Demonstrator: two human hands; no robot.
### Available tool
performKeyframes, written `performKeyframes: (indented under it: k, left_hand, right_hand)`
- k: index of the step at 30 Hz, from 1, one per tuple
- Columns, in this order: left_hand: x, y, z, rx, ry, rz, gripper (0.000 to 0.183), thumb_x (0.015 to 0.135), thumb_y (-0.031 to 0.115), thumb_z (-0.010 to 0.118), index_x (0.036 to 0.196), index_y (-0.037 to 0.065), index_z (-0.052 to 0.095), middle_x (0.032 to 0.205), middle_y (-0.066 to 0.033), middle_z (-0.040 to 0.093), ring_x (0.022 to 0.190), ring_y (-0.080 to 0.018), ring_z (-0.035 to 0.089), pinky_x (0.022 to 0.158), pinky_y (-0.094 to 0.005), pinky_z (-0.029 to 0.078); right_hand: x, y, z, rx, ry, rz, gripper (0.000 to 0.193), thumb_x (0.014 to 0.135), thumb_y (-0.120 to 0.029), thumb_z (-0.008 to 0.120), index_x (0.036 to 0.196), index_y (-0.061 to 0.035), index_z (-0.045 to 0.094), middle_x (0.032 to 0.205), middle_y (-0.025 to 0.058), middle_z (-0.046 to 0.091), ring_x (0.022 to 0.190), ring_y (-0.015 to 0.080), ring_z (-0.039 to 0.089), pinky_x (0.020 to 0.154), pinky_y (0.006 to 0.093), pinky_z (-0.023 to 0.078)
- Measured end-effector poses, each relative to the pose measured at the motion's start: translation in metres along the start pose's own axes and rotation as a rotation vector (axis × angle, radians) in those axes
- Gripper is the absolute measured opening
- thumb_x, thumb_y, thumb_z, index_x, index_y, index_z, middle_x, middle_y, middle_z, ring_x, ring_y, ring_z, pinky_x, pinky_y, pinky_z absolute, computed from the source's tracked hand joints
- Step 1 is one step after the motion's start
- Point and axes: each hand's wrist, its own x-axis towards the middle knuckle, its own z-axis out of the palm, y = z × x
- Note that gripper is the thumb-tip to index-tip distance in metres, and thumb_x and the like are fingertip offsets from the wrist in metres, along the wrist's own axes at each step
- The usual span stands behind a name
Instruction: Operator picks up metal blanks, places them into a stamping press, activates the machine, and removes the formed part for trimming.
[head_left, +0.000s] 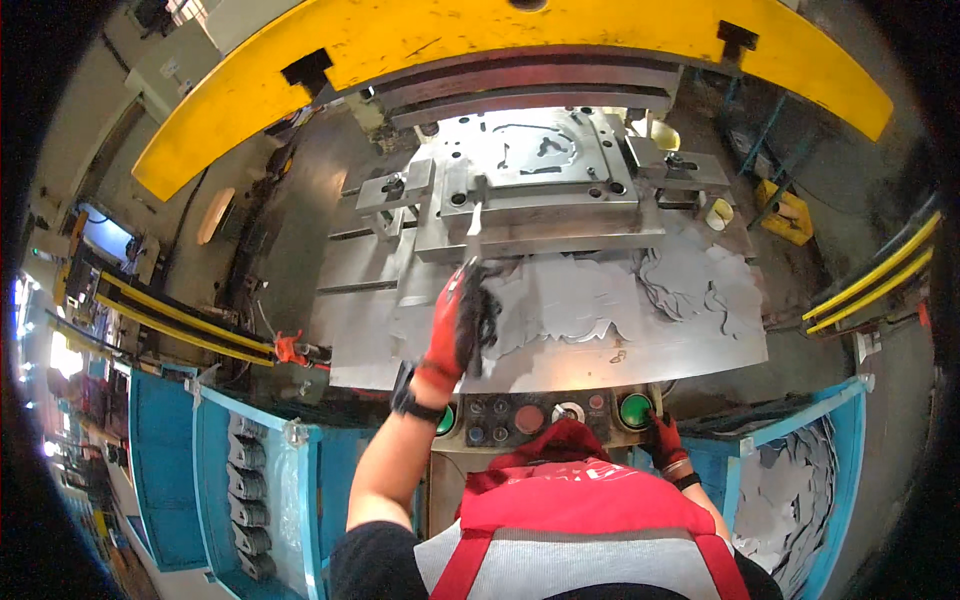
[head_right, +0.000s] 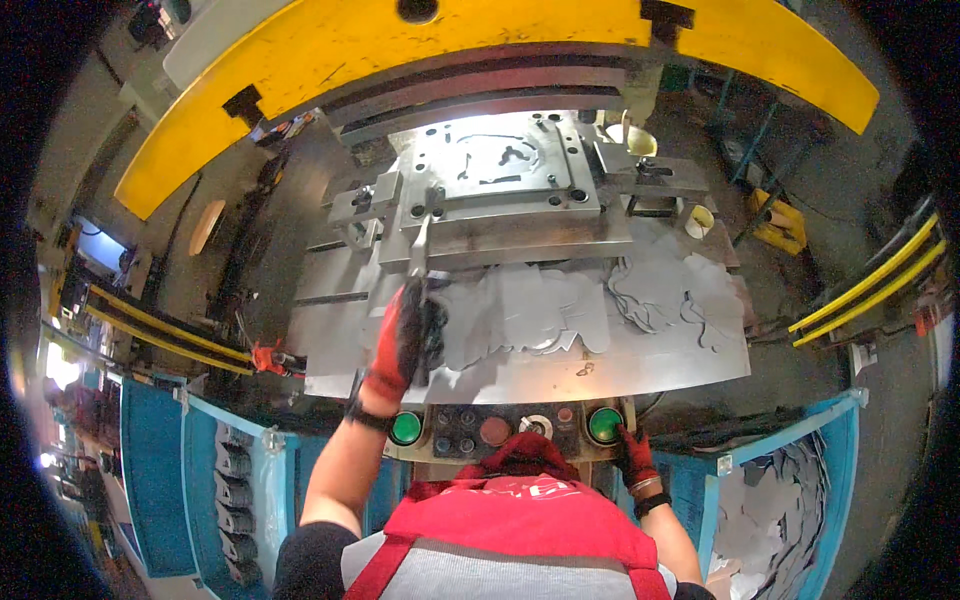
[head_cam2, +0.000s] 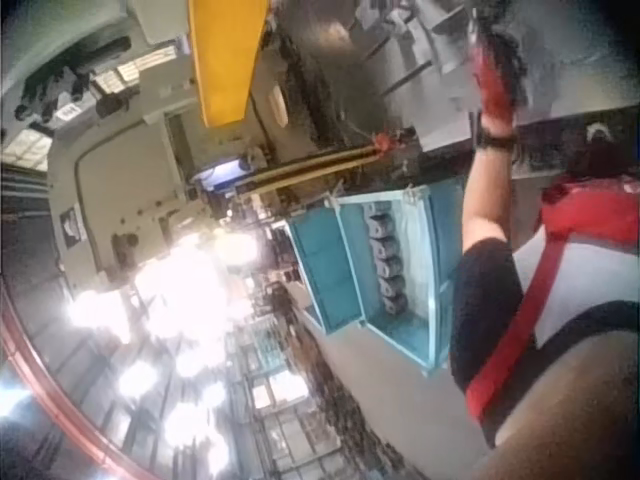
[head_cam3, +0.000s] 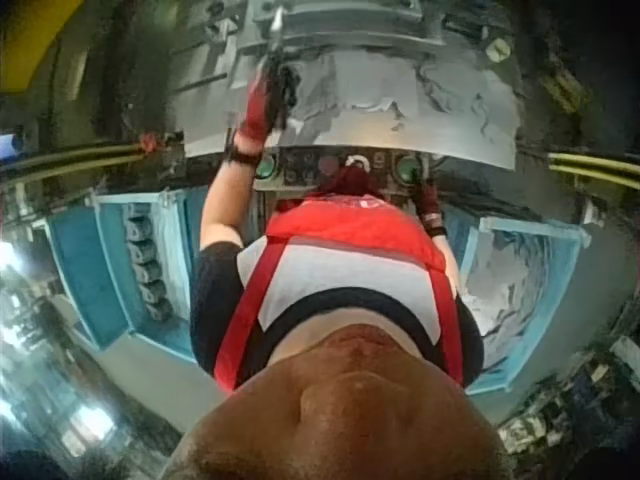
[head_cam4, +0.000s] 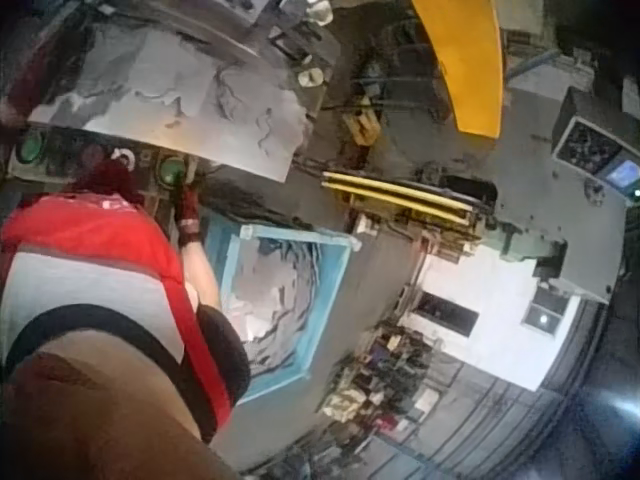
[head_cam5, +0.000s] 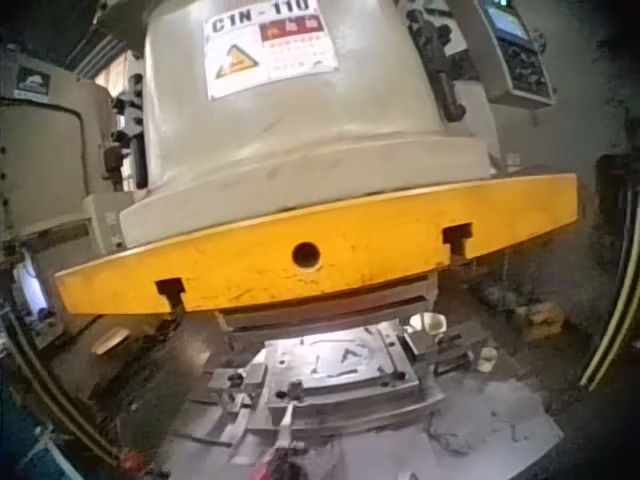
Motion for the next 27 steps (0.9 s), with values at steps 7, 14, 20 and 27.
performKeyframes:
  k: [7, 14, 20, 27]
  left_hand:
    - [0.120, -0.012, 0.021, -0.171, -0.131, -0.242, 0.046, 0.083, 0.057, 0.043, 0.077, 0.012, 0.052, 0.057, -0.0012, 0.050, 0.040, -0.0118, 0.046, 0.036, -0.0235, 0.037]
    - [0.115, -0.007, 0.031, 0.024, -0.026, -0.049, 0.056, 0.081, 0.063, 0.040, 0.069, 0.010, 0.054, 0.053, -0.0001, 0.048, 0.037, -0.0117, 0.043, 0.035, -0.0238, 0.035]
    - [0.018, 0.016, 0.017, 0.096, 0.109, -0.043, 0.044, 0.087, 0.054, 0.037, 0.076, 0.014, 0.053, 0.061, 0.0021, 0.051, 0.043, -0.0070, 0.043, 0.036, -0.0191, 0.033]
    - [-0.113, -0.015, -0.044, 0.031, 0.310, -0.128, 0.045, 0.088, 0.051, 0.037, 0.080, 0.010, 0.053, 0.055, 0.0041, 0.045, 0.040, -0.0052, 0.038, 0.035, -0.0176, 0.028]
  right_hand:
    - [-0.047, -0.037, 0.010, -0.060, 0.293, -0.204, 0.036, 0.082, -0.012, 0.057, 0.116, -0.0046, 0.049, 0.108, 0.0070, 0.055, 0.096, 0.0194, 0.051, 0.086, 0.0305, 0.039]
    - [-0.083, -0.131, 0.043, -0.308, 0.371, -0.564, 0.034, 0.082, -0.016, 0.058, 0.110, 0.0035, 0.052, 0.103, 0.0129, 0.058, 0.094, 0.0177, 0.052, 0.086, 0.0291, 0.039]
    - [-0.063, -0.195, 0.131, -0.461, 0.019, -0.494, 0.037, 0.079, -0.022, 0.061, 0.109, -0.0014, 0.054, 0.099, 0.0123, 0.060, 0.088, 0.0177, 0.056, 0.078, 0.0287, 0.044]
    - [0.002, -0.213, 0.232, -0.818, -0.075, -0.914, 0.050, 0.075, -0.032, 0.062, 0.111, 0.0002, 0.051, 0.104, 0.0193, 0.056, 0.096, 0.0313, 0.053, 0.084, 0.0366, 0.041]
